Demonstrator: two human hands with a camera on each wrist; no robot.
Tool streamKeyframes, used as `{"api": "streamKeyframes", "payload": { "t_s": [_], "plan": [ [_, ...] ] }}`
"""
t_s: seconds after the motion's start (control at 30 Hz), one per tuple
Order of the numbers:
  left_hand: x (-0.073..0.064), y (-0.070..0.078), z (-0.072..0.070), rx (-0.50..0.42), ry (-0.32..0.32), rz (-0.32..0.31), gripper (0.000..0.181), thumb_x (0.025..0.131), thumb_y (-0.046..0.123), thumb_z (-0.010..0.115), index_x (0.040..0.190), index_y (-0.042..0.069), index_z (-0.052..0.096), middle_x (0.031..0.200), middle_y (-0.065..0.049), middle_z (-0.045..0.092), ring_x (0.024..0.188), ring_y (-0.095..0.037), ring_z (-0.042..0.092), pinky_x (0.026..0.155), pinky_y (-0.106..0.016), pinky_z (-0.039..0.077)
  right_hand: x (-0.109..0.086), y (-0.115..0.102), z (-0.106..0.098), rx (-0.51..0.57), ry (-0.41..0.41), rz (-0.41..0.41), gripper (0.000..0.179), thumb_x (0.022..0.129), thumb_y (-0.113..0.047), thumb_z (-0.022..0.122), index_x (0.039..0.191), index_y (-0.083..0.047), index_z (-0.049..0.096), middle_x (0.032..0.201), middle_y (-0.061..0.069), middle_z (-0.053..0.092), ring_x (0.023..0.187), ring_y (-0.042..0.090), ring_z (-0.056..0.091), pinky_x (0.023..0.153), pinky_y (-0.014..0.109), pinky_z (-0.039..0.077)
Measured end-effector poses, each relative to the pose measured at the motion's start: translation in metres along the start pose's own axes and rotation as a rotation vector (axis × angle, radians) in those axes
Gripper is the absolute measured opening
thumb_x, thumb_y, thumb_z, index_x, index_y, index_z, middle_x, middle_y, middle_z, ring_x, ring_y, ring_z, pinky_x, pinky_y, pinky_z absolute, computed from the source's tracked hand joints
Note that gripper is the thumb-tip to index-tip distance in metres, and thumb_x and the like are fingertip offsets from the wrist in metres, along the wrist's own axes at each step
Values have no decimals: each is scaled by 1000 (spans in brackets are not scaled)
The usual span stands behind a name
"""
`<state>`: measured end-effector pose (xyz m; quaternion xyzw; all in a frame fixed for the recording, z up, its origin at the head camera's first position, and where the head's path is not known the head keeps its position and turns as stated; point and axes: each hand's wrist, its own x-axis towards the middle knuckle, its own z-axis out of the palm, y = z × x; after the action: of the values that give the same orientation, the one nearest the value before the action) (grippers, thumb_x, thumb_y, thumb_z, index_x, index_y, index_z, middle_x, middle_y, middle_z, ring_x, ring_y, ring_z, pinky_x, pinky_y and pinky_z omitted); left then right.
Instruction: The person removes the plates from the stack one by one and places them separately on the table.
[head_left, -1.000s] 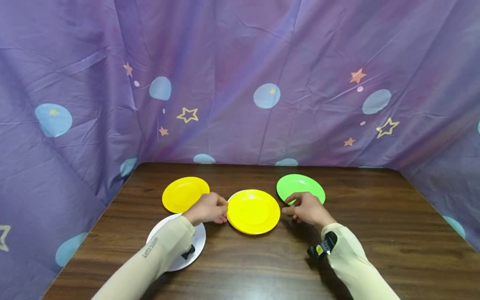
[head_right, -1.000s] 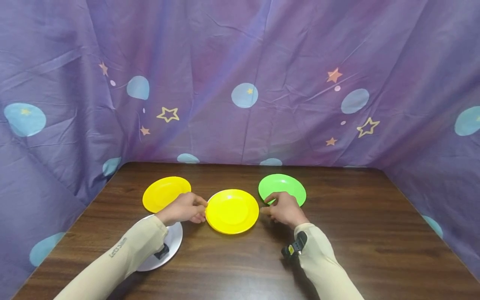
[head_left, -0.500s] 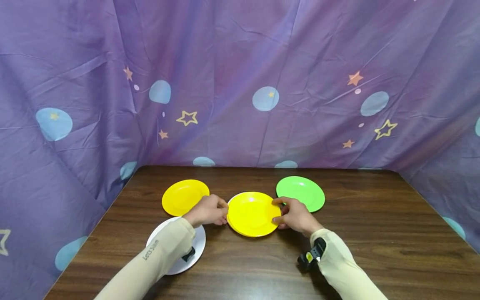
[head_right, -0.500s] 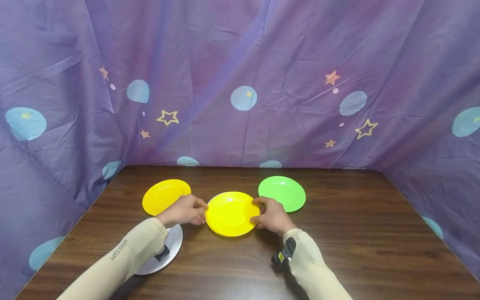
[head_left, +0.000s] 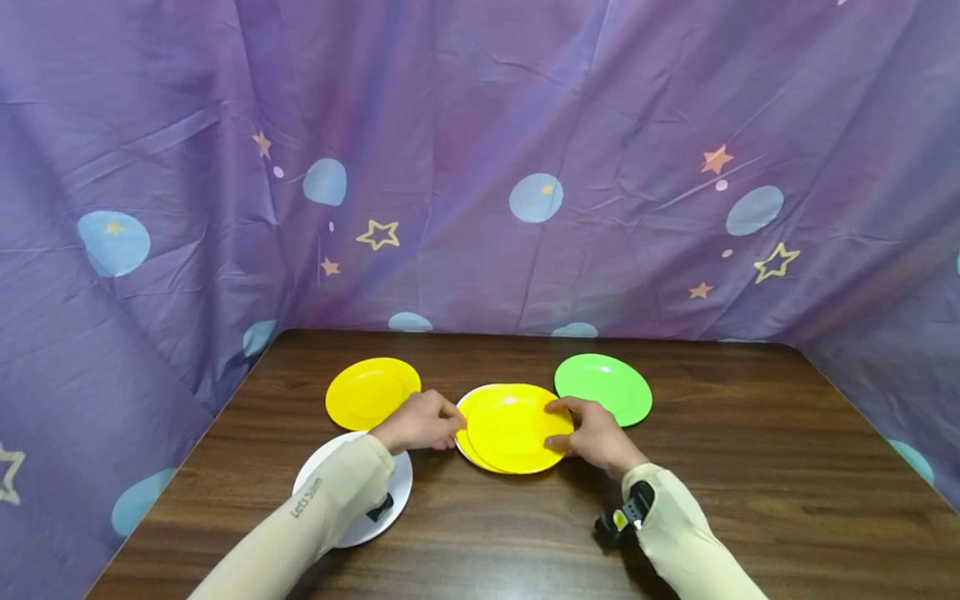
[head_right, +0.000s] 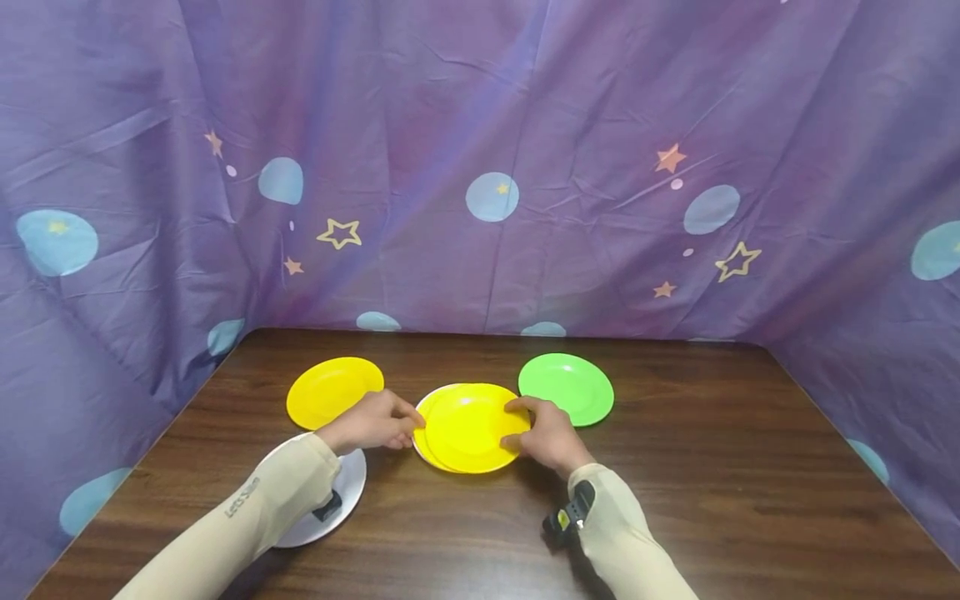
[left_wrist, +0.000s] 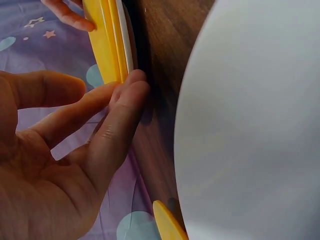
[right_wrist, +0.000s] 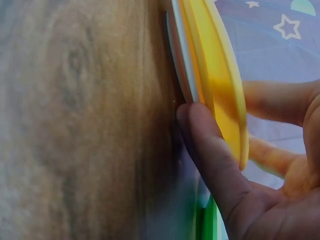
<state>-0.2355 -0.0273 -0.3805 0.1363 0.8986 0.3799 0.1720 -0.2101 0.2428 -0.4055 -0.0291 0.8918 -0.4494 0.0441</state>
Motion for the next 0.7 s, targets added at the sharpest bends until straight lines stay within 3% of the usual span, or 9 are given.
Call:
{"api": "streamKeyframes", "payload": {
  "t_s": [0.13, 0.27, 0.37, 0.57, 0.7],
  "plan": [
    [2, 0, 0, 20, -8, -10, 20, 96, 12, 62, 107, 5, 77, 81, -8, 71, 69, -13, 64, 64, -20, 56, 2, 3, -1, -76, 18, -20, 53, 74, -8, 84, 124, -2, 67, 122, 19, 69, 101, 23, 62, 85, 27, 52],
    [3, 2, 0, 39, 0, -16, 18, 96, 15, 63, 103, 5, 77, 79, -8, 71, 67, -12, 62, 61, -19, 53, 1, 4, -2, -82, 14, -26, 53, 74, -8, 83, 125, -2, 67, 125, 20, 68, 106, 26, 63, 90, 31, 51],
    [2, 3, 0, 47, 14, -15, 18, 96, 16, 64, 101, 5, 77, 78, -7, 71, 65, -11, 61, 59, -18, 52, 0, 3, -3, -65, 13, -30, 53, 75, -6, 83, 125, -2, 67, 124, 20, 69, 101, 23, 63, 84, 27, 52],
    [-3, 3, 0, 109, 14, 8, 19, 94, 16, 63, 104, 8, 77, 74, -3, 69, 62, -9, 59, 57, -18, 49, -4, 2, -7, 19, -32, -10, 51, 78, -2, 80, 126, 2, 65, 114, 21, 70, 71, 15, 64, 64, 26, 57],
    [-5, 3, 1, 125, 16, 14, 18, 93, 14, 61, 99, 10, 77, 70, -1, 66, 60, -8, 57, 57, -17, 46, -8, 4, -11, 45, -36, -11, 50, 78, -1, 79, 126, 3, 65, 113, 22, 69, 66, 14, 62, 62, 28, 58]
  ]
}}
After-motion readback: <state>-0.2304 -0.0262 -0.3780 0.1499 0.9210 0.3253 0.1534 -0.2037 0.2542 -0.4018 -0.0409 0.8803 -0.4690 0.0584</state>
